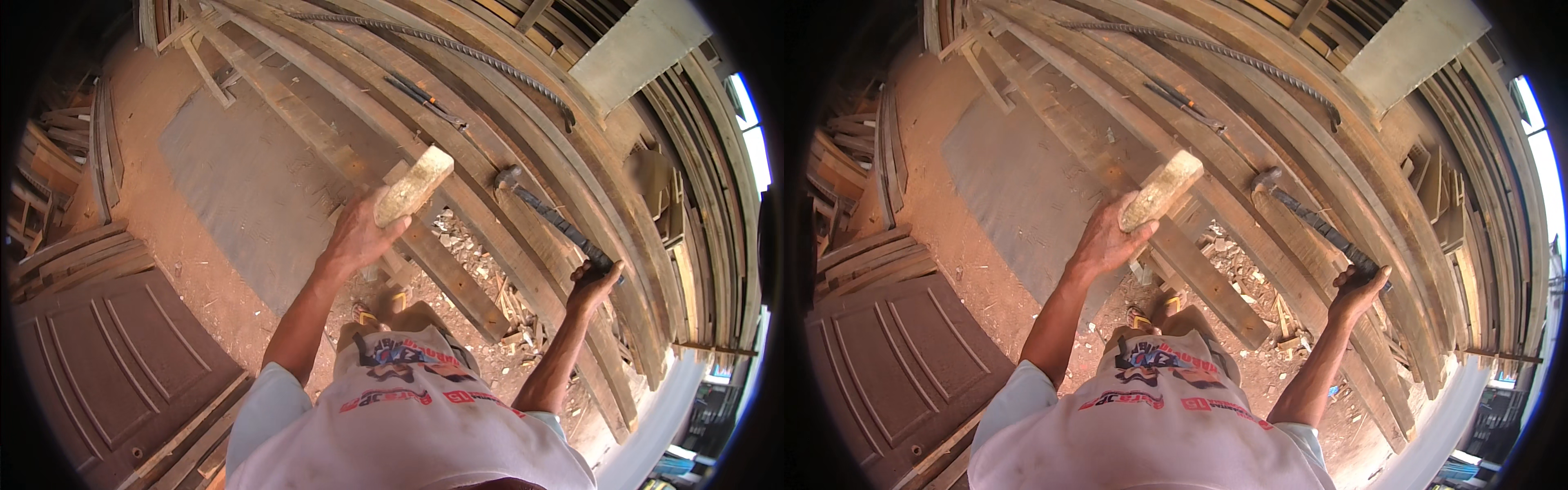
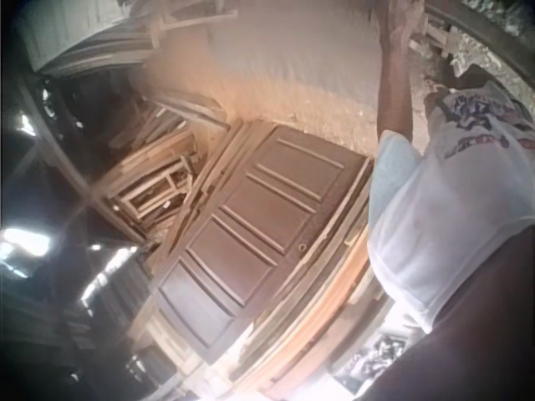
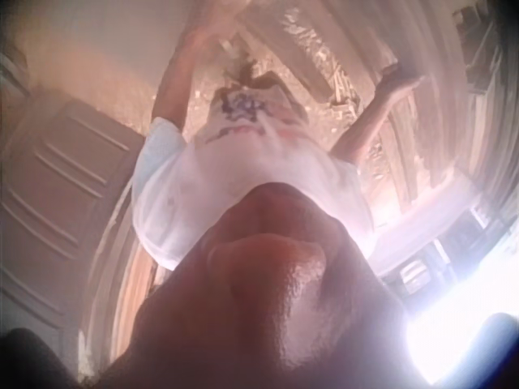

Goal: The person uses a hammer and a metal rod to break apart a wooden structure, repeatedly striking and prying to separate pieces. The person also uses pliers to remove nails from the wood.

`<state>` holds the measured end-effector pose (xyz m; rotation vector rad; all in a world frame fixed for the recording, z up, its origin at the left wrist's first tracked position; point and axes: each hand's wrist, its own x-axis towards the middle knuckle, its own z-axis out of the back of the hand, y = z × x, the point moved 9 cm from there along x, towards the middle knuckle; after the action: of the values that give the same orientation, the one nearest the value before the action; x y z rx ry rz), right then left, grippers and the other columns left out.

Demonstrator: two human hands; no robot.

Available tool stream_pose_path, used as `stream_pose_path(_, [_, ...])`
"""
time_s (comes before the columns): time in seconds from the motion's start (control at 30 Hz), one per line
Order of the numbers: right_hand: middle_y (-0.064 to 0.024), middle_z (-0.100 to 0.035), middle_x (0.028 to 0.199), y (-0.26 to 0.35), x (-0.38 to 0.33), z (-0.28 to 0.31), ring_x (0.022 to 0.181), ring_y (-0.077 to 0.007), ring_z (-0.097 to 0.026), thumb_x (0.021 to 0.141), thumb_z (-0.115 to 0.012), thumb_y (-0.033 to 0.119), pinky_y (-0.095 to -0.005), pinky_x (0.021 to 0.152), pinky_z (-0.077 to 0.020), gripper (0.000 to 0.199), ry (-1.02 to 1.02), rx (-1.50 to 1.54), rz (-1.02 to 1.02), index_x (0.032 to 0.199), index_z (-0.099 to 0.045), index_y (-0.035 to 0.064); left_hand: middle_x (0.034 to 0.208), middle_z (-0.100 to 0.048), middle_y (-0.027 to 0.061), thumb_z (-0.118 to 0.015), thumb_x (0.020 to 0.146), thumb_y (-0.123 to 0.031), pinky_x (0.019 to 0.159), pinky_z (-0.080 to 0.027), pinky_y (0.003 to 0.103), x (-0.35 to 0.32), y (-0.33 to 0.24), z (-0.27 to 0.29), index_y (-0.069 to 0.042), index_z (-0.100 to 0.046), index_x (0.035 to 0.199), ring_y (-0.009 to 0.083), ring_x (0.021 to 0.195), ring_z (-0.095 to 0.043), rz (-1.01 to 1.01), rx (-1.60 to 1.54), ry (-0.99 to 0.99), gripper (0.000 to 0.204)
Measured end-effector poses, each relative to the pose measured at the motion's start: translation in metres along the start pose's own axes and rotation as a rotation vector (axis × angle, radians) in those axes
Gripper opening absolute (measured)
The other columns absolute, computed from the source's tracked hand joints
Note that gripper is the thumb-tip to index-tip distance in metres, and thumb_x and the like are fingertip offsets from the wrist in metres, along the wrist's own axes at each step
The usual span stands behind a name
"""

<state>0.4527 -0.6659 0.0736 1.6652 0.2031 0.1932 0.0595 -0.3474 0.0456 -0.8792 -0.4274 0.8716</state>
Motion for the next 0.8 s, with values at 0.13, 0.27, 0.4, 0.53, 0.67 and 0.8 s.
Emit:
stream_pose_path(0.13, [-0.0022,-0.05,0.064,-0.058,-0.003,0.023,0.051,-0.0166,-0.047,0.095,-0.052,0.078,-0.0309,0.047,-0.0371,0.07,0.019,0.112,-0.283,0.088,-0.059,0.0086,0.133,-0.06,0.0242,-0.075,0.092,-0.037,0.108,-0.047,0.049,0.08,-0.002,0.021,-0.002,-0.056,0.14,0.0392,0.129,-0.056,0.034,-0.065,0.038,0.062])
stream_pose_path(0.27, [-0.0015,-0.051,0.064,-0.082,-0.004,0.015,0.05,-0.0142,-0.047,0.09,-0.063,0.076,-0.0262,0.045,-0.0375,0.067,-0.046,0.244,-0.331,0.088,-0.058,0.0092,0.139,-0.057,0.0226,-0.073,0.093,-0.037,0.11,-0.046,0.049,0.173,-0.008,0.061,-0.004,-0.054,0.145,0.039,0.133,-0.053,-0.041,0.208,-0.101,0.064])
stream_pose_path(0.4, [-0.0046,-0.053,0.061,-0.082,-0.011,0.018,0.046,-0.0158,-0.049,0.092,-0.063,0.073,-0.0283,0.041,-0.0423,0.067,-0.091,0.126,-0.371,0.089,-0.058,0.0057,0.153,-0.047,0.0204,-0.072,0.094,-0.038,0.119,-0.035,0.053,0.254,0.011,0.064,-0.008,-0.042,0.155,0.0373,0.144,-0.043,-0.082,0.603,-0.157,0.074])
stream_pose_path(0.53, [-0.0069,-0.059,0.065,-0.076,-0.019,0.029,0.049,-0.016,-0.056,0.093,-0.064,0.07,-0.0278,0.042,-0.044,0.067,-0.104,0.119,-0.406,0.09,-0.06,0.0037,0.171,-0.021,0.0154,-0.071,0.092,-0.04,0.126,-0.011,0.062,0.278,-0.003,0.011,-0.013,-0.025,0.165,0.0371,0.159,-0.014,-0.203,0.868,-0.021,0.09])
stream_pose_path(0.67, [-0.0158,-0.073,0.09,-0.071,-0.027,0.007,0.07,-0.0192,-0.07,0.1,-0.067,0.049,-0.0293,0.053,-0.0532,0.057,-0.146,0.2,-0.307,0.114,-0.064,-0.0062,0.165,-0.034,0.0165,-0.066,0.091,-0.019,0.126,-0.011,0.059,0.263,-0.029,-0.037,-0.014,-0.043,0.158,0.0336,0.157,-0.022,-0.504,0.901,0.17,0.071])
stream_pose_path(0.8, [-0.0157,-0.073,0.098,-0.068,-0.056,-0.03,0.077,-0.0194,-0.071,0.104,-0.065,0.041,-0.0297,0.061,-0.0558,0.054,-0.034,0.165,-0.362,0.126,-0.061,-0.0086,0.15,-0.046,0.0198,-0.068,0.087,-0.012,0.122,-0.026,0.053,0.273,-0.025,-0.041,-0.013,-0.051,0.15,0.0373,0.145,-0.038,-0.593,0.755,0.302,0.066])
